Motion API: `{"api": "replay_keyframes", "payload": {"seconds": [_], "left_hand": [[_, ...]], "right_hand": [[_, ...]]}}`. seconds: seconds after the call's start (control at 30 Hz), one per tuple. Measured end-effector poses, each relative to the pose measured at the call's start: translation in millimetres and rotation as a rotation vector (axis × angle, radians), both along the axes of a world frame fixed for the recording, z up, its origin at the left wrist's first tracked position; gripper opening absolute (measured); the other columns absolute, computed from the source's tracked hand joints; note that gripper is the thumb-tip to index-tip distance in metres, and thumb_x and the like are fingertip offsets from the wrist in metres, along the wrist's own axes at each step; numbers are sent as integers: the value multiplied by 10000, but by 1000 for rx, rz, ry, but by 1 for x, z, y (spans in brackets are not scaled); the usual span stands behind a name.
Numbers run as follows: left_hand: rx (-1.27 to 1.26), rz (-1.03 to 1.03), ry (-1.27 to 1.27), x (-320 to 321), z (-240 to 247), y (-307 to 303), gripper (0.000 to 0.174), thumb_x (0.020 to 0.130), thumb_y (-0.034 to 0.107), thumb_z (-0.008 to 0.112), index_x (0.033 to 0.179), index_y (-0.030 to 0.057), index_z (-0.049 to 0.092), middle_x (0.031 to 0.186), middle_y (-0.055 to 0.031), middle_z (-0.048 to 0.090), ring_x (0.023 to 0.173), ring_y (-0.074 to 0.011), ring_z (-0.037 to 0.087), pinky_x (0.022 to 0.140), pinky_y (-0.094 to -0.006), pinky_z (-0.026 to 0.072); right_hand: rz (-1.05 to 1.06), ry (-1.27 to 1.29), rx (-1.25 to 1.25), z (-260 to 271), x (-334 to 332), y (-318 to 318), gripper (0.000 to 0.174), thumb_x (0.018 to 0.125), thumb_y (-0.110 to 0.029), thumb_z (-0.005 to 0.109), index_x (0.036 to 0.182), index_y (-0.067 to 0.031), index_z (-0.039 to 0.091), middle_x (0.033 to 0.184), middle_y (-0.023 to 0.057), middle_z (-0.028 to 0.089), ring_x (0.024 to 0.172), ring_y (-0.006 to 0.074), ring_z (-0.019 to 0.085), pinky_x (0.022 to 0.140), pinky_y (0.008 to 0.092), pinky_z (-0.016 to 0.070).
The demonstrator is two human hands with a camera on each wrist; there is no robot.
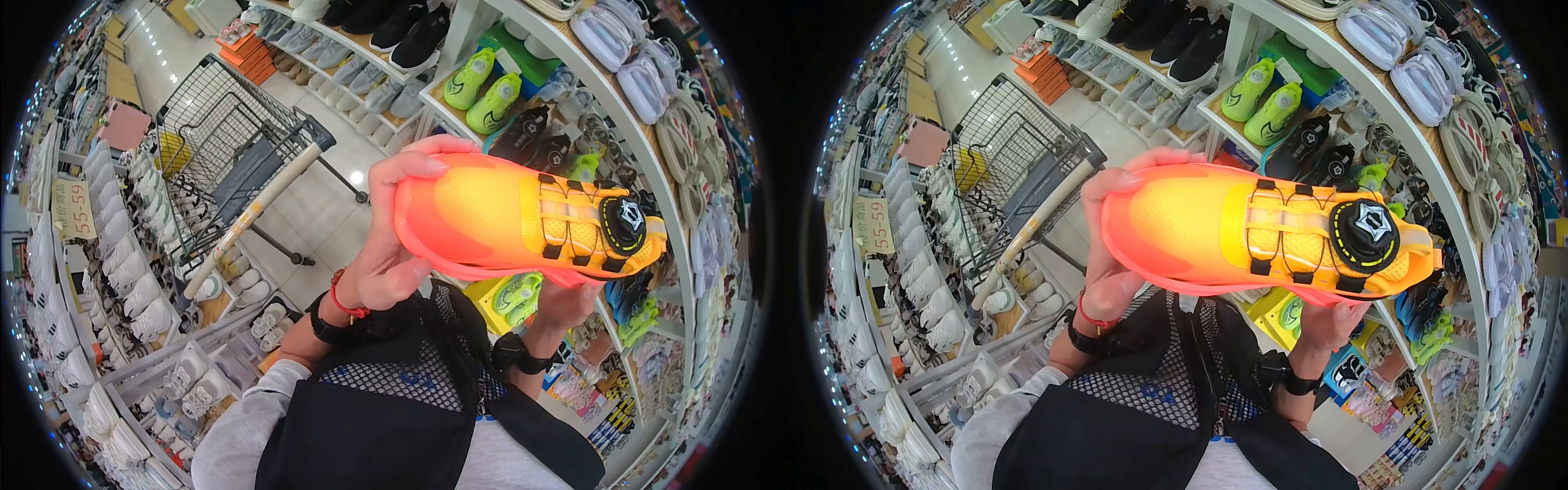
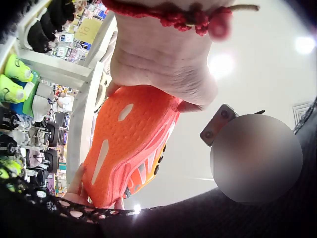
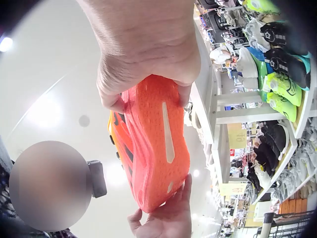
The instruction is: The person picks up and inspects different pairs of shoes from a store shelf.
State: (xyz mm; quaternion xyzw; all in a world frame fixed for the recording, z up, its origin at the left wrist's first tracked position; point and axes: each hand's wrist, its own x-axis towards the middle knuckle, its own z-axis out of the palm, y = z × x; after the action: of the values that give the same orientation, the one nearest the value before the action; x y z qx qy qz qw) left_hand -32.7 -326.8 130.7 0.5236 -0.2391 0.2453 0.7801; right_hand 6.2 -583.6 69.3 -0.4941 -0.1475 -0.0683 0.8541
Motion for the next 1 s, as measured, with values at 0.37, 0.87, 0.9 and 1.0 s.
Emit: {"api": "replay_keyframes", "payload": {"seconds": [0.37, 0.87, 0.9, 1.0], "left_hand": [[-287, -125, 300, -2, -13, 8, 735, 811, 246, 574, 1400, 64, 174, 1423, -177, 265, 1309, -299, 323, 1058, -417, 317], [-325, -105, 459, -15, -32, 19, 882, 721, -39, 602, 1436, 101, 105, 1385, -93, 329, 1269, -228, 382, 1032, -381, 367], [-330, -80, 460, -15, -33, 19, 892, 725, -37, 623, 1436, 102, 104, 1385, -93, 329, 1267, -228, 384, 1029, -380, 372], [-356, -86, 441, -18, -35, 21, 924, 716, -58, 648, 1438, 109, 97, 1380, -92, 336, 1260, -228, 392, 1022, -371, 384]], "right_hand": [[25, -84, -124, 39, 8, 35, 838, 815, -402, 597, 1417, 16, 191, 1436, 211, 273, 1319, 339, 316, 1074, 477, 303], [238, -241, -74, 38, 16, 31, 755, 674, -161, 815, 1253, -164, 330, 1478, 240, 130, 1302, 375, 336, 1039, 449, 371], [228, -242, -74, 38, 15, 31, 755, 674, -161, 815, 1253, -164, 330, 1478, 240, 130, 1302, 375, 336, 1039, 449, 371], [279, -231, -48, 44, 11, 31, 461, 853, -179, 629, 1240, -189, 378, 1456, 269, 193, 1287, 380, 359, 1006, 467, 408]]}}
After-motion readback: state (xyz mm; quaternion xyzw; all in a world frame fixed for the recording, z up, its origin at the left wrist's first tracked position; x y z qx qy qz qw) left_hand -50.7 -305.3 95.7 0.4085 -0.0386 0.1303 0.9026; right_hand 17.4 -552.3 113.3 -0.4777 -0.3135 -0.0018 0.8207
